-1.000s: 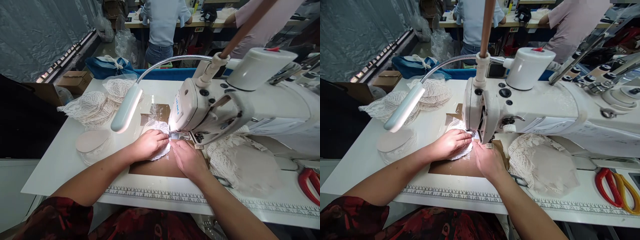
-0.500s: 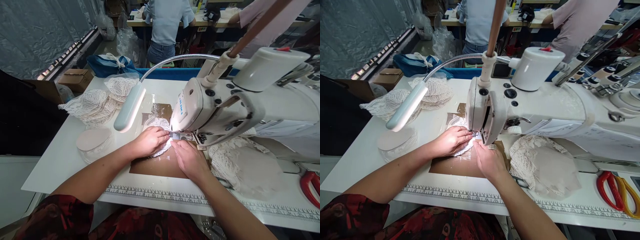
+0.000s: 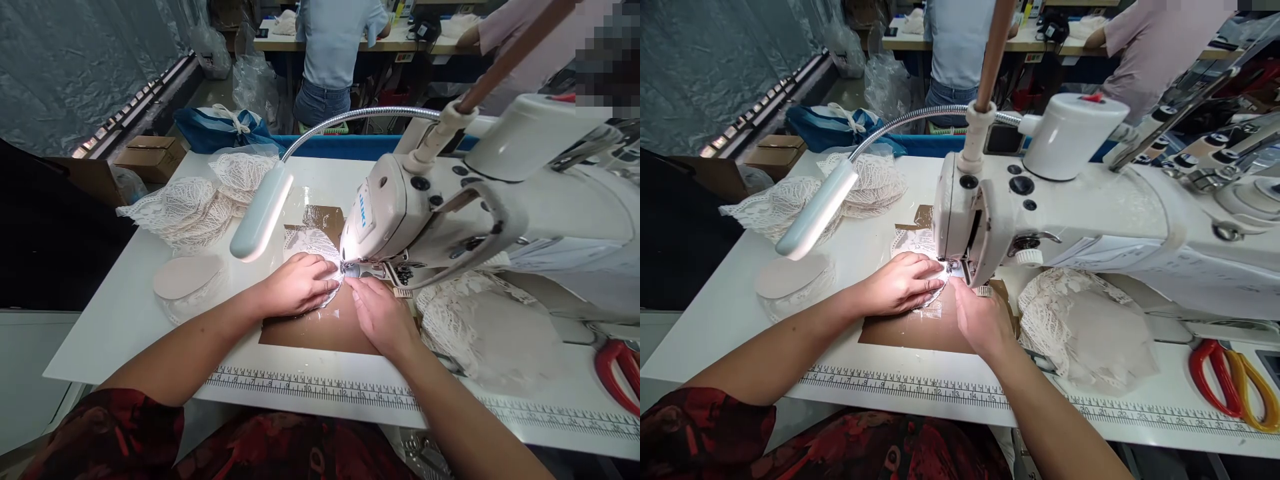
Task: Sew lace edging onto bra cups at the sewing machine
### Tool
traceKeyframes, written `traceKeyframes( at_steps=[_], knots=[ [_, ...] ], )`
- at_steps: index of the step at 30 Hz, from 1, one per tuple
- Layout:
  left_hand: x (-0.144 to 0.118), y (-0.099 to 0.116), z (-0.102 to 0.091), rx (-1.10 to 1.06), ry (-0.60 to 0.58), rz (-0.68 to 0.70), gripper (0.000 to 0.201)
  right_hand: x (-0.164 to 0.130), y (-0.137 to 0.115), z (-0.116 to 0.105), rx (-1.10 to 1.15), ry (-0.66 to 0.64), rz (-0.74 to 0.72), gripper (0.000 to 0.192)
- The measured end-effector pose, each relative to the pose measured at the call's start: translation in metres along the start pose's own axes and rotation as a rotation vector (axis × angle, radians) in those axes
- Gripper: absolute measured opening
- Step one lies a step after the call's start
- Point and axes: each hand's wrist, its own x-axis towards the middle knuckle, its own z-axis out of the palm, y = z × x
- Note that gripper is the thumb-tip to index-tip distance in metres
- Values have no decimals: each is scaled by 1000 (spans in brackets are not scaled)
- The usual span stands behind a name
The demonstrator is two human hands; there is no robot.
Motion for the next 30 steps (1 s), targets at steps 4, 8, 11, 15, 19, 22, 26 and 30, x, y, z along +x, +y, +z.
traceKeyframes(
  at_steps=[4, 8, 11, 15, 19, 22, 26, 30],
  knots=[
    [1, -1, -1, -30, -12, 68, 32, 2, -3, -2, -6, -29, -40, 39],
    [1, -2, -1, -17, -47, 120, 34, 3, -5, -3, -86, -60, -91, 42],
    [1, 0, 2, 2, -51, 102, 35, 3, -6, -1, -120, -52, -84, 41],
    [3, 5, 6, 22, -15, 11, 35, 5, -8, -1, -121, -56, -59, 41],
    [5, 9, 7, 35, -11, -17, 34, 5, -9, 0, -122, -90, -18, 41],
    [6, 9, 6, 29, -8, -13, 34, 4, -8, 0, -113, -96, -4, 41],
    [7, 10, 3, 21, 12, -20, 33, 3, -7, -1, -62, -95, -1, 40],
    [5, 9, 0, -6, 10, 1, 31, 2, -6, -3, -7, -91, 22, 39]
  ],
)
